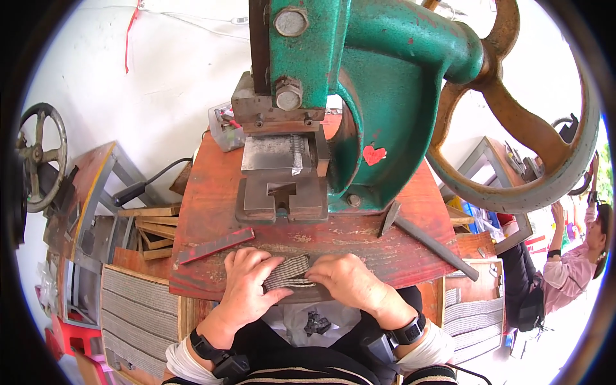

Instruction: Joining and pressing small metal U-shaped components using a manual press machine.

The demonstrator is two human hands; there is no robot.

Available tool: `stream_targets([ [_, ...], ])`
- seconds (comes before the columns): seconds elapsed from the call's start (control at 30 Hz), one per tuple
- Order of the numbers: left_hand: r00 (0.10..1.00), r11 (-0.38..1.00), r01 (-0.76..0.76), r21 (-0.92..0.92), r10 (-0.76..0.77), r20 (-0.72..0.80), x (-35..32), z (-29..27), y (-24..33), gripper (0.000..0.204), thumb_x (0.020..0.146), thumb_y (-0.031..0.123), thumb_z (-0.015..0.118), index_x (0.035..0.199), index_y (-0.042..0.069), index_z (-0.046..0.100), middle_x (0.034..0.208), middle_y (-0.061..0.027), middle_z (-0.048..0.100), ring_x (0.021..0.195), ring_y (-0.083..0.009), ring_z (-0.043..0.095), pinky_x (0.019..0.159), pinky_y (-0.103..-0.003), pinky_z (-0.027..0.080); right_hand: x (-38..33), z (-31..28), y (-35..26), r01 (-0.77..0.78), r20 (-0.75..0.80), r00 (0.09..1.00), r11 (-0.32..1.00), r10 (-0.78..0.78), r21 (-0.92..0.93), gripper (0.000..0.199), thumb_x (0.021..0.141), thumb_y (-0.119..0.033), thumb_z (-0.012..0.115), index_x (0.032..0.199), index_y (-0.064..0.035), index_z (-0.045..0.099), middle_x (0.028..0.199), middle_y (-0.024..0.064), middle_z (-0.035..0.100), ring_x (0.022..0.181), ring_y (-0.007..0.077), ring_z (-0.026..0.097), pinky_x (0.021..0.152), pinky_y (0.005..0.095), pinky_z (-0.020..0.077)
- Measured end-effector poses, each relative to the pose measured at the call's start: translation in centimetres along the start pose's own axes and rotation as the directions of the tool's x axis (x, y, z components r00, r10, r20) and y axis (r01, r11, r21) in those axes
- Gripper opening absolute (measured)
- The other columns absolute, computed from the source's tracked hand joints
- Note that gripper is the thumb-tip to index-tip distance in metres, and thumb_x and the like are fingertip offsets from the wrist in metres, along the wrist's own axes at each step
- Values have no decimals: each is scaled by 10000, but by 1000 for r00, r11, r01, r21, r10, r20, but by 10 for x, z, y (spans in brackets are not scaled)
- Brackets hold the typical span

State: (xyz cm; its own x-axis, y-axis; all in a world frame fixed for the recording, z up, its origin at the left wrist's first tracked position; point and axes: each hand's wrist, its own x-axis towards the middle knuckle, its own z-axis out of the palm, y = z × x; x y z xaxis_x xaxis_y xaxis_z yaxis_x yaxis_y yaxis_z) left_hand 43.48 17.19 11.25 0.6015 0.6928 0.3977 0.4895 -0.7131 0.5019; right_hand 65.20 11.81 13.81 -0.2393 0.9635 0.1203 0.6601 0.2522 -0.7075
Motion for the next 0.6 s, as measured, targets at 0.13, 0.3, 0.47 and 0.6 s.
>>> stream_targets([
  [0.13,1000,1000,-6,1,6,3,1,2,-1,570,608,291,844,1100,71,661,1030,-50,576,1061,-258,485,946,-465,301,0,6,3,64,-55,996,997,-67,-53,94,830,-64,649,899,-16,691,870,137,668,826,334,650,727,384,526],
  [0.3,1000,1000,9,-3,-9,-3,2,2,2,559,613,294,843,1093,72,662,1039,-59,577,1067,-267,486,942,-476,305,-5,5,6,87,-134,986,989,-103,-118,76,821,-41,656,877,5,674,841,155,660,787,350,646,706,388,521],
  [0.47,1000,1000,11,-5,-12,-18,-2,2,0,549,618,291,838,1088,69,663,1033,-70,585,1059,-284,493,953,-471,308,-19,-13,27,-164,-281,954,968,107,-190,86,827,-61,640,874,1,676,851,180,653,810,377,639,705,416,514],
  [0.6,1000,1000,14,-8,-14,-16,-1,2,-1,549,616,279,840,1088,61,663,1038,-82,594,1060,-295,500,968,-461,307,-27,-22,34,-174,-349,931,972,110,-158,109,818,-45,635,908,0,676,896,194,655,850,396,630,754,435,516],
])
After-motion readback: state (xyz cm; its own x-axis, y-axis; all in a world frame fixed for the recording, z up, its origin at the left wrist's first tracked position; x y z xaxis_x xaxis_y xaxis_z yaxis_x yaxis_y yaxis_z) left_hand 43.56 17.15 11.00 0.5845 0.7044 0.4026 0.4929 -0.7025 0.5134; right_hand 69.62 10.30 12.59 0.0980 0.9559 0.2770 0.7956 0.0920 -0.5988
